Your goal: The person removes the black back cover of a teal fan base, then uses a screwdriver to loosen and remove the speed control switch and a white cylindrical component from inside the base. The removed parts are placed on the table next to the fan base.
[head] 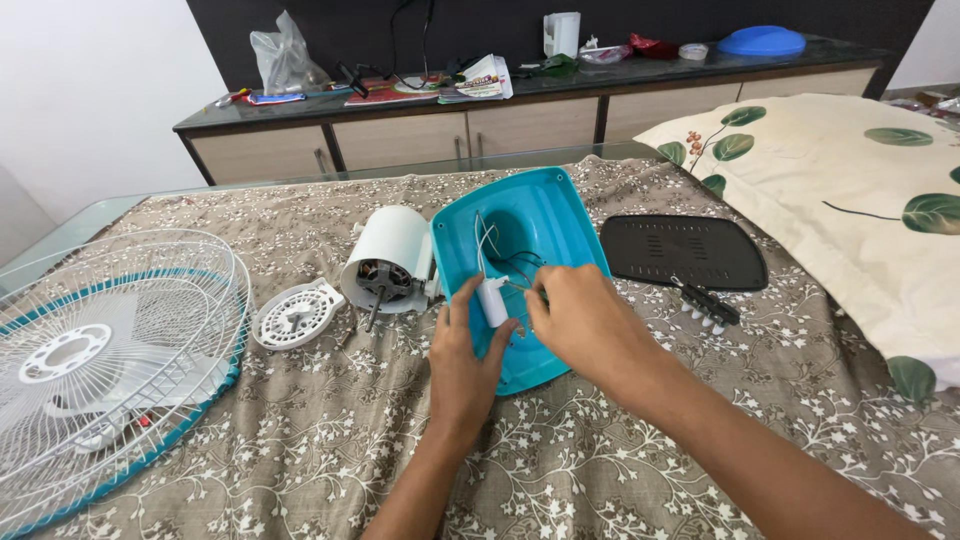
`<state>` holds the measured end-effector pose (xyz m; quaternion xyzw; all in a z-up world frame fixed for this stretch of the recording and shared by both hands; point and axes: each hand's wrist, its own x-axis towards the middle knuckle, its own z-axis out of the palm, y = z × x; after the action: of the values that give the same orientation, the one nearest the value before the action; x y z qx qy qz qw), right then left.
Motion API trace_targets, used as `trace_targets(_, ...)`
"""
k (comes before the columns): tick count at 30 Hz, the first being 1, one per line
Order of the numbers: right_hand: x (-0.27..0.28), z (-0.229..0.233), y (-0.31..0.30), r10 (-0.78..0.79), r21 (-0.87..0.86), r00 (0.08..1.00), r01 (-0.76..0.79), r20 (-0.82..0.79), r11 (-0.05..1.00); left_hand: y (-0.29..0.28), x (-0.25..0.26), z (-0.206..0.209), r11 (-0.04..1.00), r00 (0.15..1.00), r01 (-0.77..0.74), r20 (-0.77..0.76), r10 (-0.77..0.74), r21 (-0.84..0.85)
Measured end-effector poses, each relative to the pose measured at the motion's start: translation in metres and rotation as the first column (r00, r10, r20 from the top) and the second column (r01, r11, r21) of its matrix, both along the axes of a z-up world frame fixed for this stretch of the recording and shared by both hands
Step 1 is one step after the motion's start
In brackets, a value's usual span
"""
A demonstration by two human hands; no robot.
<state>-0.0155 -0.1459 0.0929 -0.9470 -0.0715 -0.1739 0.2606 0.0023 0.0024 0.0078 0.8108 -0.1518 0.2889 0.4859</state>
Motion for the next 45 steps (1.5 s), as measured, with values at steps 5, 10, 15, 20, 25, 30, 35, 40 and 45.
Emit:
trace_targets(5, 0.016, 0.010, 0.000, -0.003, -0.172, 0.999, -0.003, -0.036, 0.985, -0.001, 0.005, -0.002, 1.000, 1.000, 0.011, -0.013, -0.011, -0.023)
trace_targets(10, 0.022, 0.018, 0.002, -0.008, -0.217, 0.999, -0.003, -0.053, 0.976, 0.000, 0.008, -0.007, 0.999, 0.998, 0.033, 0.058, -0.032, -0.026)
trace_targets(15, 0.017, 0.016, 0.002, 0.026, -0.328, 0.999, -0.034, -0.028, 0.944, 0.001, 0.009, -0.007, 1.000, 0.999, 0.030, 0.019, -0.030, -0.002)
trace_targets(20, 0.016, 0.010, 0.003, 0.109, -0.536, 0.991, -0.054, 0.072, 0.843, 0.002, 0.009, -0.006, 0.998, 0.998, 0.055, 0.041, -0.055, -0.014)
trace_targets(25, 0.017, 0.007, 0.000, 0.276, -0.563, 0.946, -0.138, 0.168, 0.815, 0.003, 0.011, -0.008, 0.997, 0.996, 0.069, 0.066, -0.067, -0.020)
trace_targets(30, 0.018, 0.013, 0.001, 0.208, -0.402, 0.959, -0.118, 0.190, 0.908, 0.003, 0.013, -0.012, 0.997, 0.991, 0.070, 0.115, -0.067, -0.026)
trace_targets(35, 0.010, 0.014, 0.002, 0.113, -0.106, 0.970, -0.091, 0.216, 0.990, 0.003, 0.015, -0.011, 0.999, 0.996, 0.051, 0.078, -0.050, -0.015)
trace_targets(40, 0.013, 0.012, -0.001, 0.060, -0.148, 0.984, -0.036, 0.167, 0.988, 0.002, 0.013, -0.009, 0.999, 0.997, 0.051, 0.052, -0.050, -0.006)
trace_targets(45, 0.011, 0.001, 0.000, 0.108, -0.173, 0.969, -0.070, 0.220, 0.982, 0.003, 0.010, -0.006, 0.997, 0.991, 0.071, 0.118, -0.069, -0.014)
